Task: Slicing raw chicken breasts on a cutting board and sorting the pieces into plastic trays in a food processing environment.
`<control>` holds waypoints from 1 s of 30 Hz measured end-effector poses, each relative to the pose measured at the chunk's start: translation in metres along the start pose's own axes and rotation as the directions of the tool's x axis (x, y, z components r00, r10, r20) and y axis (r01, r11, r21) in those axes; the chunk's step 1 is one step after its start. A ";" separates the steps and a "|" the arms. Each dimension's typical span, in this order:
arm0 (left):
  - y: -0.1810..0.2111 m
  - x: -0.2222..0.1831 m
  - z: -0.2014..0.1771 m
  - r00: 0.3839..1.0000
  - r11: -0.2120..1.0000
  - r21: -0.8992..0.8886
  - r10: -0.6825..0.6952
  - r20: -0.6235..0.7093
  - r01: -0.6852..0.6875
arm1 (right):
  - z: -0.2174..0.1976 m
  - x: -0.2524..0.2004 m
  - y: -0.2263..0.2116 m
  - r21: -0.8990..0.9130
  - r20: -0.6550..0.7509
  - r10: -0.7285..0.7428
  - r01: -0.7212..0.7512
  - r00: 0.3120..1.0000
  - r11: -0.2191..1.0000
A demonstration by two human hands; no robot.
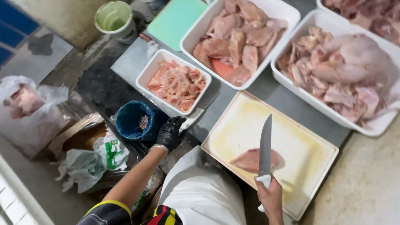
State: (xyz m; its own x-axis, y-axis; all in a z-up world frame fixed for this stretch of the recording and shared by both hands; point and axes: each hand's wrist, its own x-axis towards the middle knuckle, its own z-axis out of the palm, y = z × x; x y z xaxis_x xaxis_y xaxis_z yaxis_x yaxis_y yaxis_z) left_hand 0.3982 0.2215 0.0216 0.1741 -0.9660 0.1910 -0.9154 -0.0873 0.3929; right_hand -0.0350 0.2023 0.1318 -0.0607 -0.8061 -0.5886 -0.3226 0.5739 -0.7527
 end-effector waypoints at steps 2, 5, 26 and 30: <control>-0.020 -0.016 -0.014 0.997 0.989 0.145 0.046 -0.060 -0.037 | 0.000 0.015 -0.011 -0.147 0.067 -0.047 0.057 0.997 0.988; -0.034 0.007 -0.078 0.974 0.953 0.222 -0.222 0.045 0.207 | 0.007 0.031 -0.020 -0.208 0.109 -0.076 0.098 0.991 0.973; -0.413 0.307 -0.025 0.788 0.918 0.371 -0.331 0.518 0.142 | 0.217 -0.023 -0.056 0.088 -0.390 0.370 -0.366 0.843 0.926; -0.427 0.329 -0.041 0.973 0.961 0.274 -0.016 0.229 -0.048 | 0.221 -0.019 -0.066 0.042 -0.438 0.279 -0.291 0.854 0.956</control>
State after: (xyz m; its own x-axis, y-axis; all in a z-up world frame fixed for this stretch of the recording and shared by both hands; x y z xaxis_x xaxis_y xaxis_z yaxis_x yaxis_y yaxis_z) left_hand 0.8613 -0.0490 -0.0467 0.1012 -0.9945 -0.0262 -0.9871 -0.1037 0.1220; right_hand 0.1963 0.2111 0.1277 -0.5557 -0.5916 -0.5841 -0.2512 0.7892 -0.5604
